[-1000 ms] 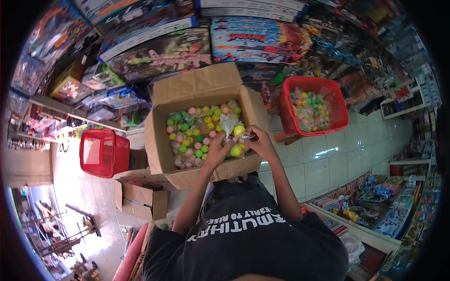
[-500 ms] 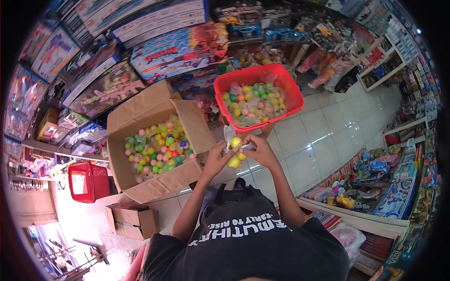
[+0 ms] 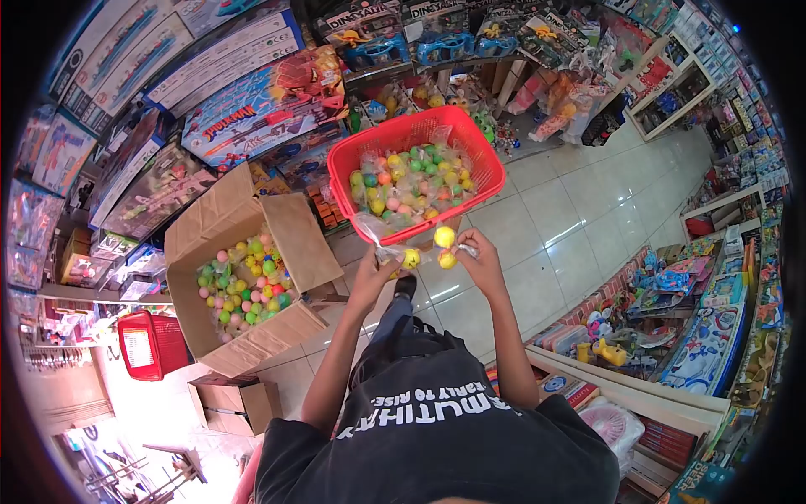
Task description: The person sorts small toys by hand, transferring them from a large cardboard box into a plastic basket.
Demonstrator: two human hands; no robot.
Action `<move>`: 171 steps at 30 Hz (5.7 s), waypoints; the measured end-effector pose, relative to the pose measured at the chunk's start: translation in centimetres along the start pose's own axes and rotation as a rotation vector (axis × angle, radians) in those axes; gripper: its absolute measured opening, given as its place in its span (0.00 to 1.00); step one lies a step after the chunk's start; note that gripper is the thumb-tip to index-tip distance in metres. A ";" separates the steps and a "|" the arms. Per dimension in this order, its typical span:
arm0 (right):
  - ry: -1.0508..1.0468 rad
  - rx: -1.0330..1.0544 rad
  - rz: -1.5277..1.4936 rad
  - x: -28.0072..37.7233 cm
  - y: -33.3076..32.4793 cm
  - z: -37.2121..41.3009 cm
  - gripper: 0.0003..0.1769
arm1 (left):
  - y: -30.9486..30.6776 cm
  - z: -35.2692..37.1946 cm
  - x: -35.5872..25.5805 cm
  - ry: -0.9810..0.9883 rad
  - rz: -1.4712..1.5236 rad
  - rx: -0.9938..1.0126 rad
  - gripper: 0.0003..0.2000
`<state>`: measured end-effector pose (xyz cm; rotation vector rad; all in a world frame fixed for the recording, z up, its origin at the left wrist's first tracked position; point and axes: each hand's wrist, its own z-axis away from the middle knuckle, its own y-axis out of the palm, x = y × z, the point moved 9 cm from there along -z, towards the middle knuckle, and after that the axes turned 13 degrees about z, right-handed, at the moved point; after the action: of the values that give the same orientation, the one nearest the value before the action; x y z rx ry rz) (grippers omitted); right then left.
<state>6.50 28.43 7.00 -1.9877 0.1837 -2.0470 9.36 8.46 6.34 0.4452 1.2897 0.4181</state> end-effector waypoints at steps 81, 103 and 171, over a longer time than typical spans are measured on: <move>-0.099 0.523 0.717 -15.2 8.0 -25.1 0.17 | -1.8 -23.9 6.3 0.118 -1.429 -0.015 0.25; 0.185 0.822 -0.128 -5.0 -1.9 -15.5 0.12 | 3.7 -8.0 4.2 0.004 -0.121 -0.256 0.13; -0.428 1.594 0.603 1.6 63.9 6.8 0.30 | -41.9 23.0 -19.4 0.287 -0.945 -0.907 0.11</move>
<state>20.43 -32.16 -9.34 -0.9915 -0.6485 -0.7171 29.42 -39.09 4.67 -0.9911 1.2849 0.2130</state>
